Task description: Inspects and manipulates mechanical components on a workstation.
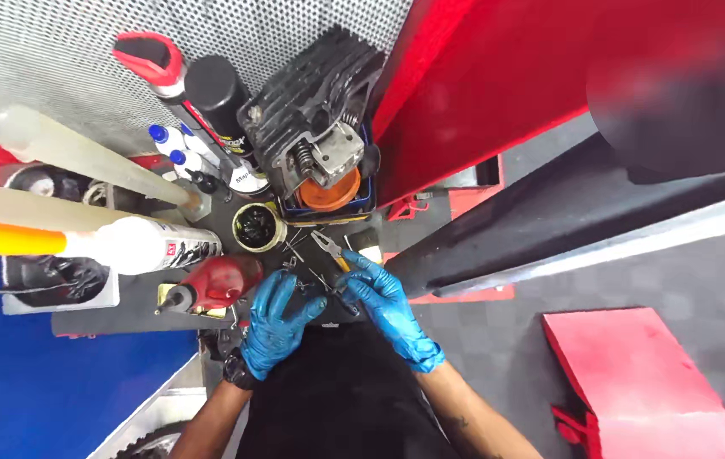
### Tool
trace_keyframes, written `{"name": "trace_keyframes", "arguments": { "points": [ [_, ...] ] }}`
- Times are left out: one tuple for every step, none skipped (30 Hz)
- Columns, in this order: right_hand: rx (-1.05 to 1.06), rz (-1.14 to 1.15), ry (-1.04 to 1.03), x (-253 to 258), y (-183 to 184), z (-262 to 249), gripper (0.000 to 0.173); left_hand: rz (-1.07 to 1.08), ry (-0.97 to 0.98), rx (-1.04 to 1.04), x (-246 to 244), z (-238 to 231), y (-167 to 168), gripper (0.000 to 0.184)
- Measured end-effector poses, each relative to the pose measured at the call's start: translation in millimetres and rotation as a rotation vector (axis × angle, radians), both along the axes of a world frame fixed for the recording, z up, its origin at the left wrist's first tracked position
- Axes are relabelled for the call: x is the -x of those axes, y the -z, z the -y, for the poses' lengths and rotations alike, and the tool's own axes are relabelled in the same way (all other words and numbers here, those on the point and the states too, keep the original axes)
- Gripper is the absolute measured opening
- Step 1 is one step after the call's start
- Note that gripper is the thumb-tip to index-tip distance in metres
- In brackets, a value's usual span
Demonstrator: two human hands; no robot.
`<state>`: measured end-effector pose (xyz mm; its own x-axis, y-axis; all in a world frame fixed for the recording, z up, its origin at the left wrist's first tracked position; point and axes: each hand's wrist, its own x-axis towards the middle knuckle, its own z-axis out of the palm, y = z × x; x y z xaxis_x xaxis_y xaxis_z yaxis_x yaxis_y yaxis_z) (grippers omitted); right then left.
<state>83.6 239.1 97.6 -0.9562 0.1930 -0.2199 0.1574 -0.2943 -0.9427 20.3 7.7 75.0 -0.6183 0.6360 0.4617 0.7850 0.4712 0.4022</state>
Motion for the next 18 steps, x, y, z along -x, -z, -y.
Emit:
{"name": "trace_keyframes", "arguments": {
  "points": [
    [0.009, -0.018, -0.033, 2, -5, -1, 0.045, -0.026, -0.006, 0.005, -2, -1, -7, 0.054],
    [0.026, -0.035, -0.063, 4, -11, -2, 0.044, -0.048, -0.011, 0.014, -4, -2, -14, 0.054],
    [0.06, -0.053, -0.087, 6, -15, -4, 0.044, -0.068, -0.014, 0.027, -6, -4, -21, 0.052],
    [0.104, -0.072, -0.106, 7, -19, -6, 0.044, -0.084, -0.017, 0.034, -8, -5, -27, 0.05],
    [0.153, -0.089, -0.119, 8, -22, -8, 0.043, -0.095, -0.026, 0.037, -11, -7, -32, 0.049],
    [0.2, -0.105, -0.134, 9, -25, -10, 0.043, -0.109, -0.04, 0.041, -14, -8, -36, 0.047],
    [0.239, -0.12, -0.148, 10, -27, -12, 0.043, -0.121, -0.055, 0.046, -18, -10, -39, 0.046],
    [0.268, -0.131, -0.156, 10, -28, -14, 0.043, -0.134, -0.07, 0.054, -21, -11, -42, 0.046],
    [0.298, -0.139, -0.159, 10, -30, -16, 0.043, -0.146, -0.084, 0.071, -25, -12, -46, 0.047],
    [0.324, -0.143, -0.161, 10, -31, -18, 0.044, -0.153, -0.096, 0.085, -29, -13, -49, 0.047],
    [0.352, -0.152, -0.164, 10, -31, -19, 0.044, -0.153, -0.108, 0.095, -32, -14, -53, 0.047],
    [0.377, -0.163, -0.168, 11, -31, -21, 0.044, -0.146, -0.126, 0.1, -35, -14, -56, 0.046],
    [0.401, -0.172, -0.174, 11, -29, -22, 0.044, -0.124, -0.144, 0.099, -39, -15, -58, 0.045],
    [0.423, -0.176, -0.183, 11, -28, -23, 0.044, -0.089, -0.164, 0.09, -42, -14, -59, 0.042],
    [0.442, -0.176, -0.19, 11, -26, -25, 0.044, -0.045, -0.185, 0.079, -45, -14, -59, 0.039],
    [0.463, -0.171, -0.195, 11, -24, -27, 0.044, 0.003, -0.207, 0.055, -47, -14, -59, 0.036],
    [0.487, -0.167, -0.203, 10, -23, -29, 0.045, 0.058, -0.227, 0.022, -49, -14, -58, 0.034],
    [0.515, -0.168, -0.21, 9, -21, -31, 0.045, 0.113, -0.241, -0.028, -52, -14, -57, 0.034]
  ]
}}
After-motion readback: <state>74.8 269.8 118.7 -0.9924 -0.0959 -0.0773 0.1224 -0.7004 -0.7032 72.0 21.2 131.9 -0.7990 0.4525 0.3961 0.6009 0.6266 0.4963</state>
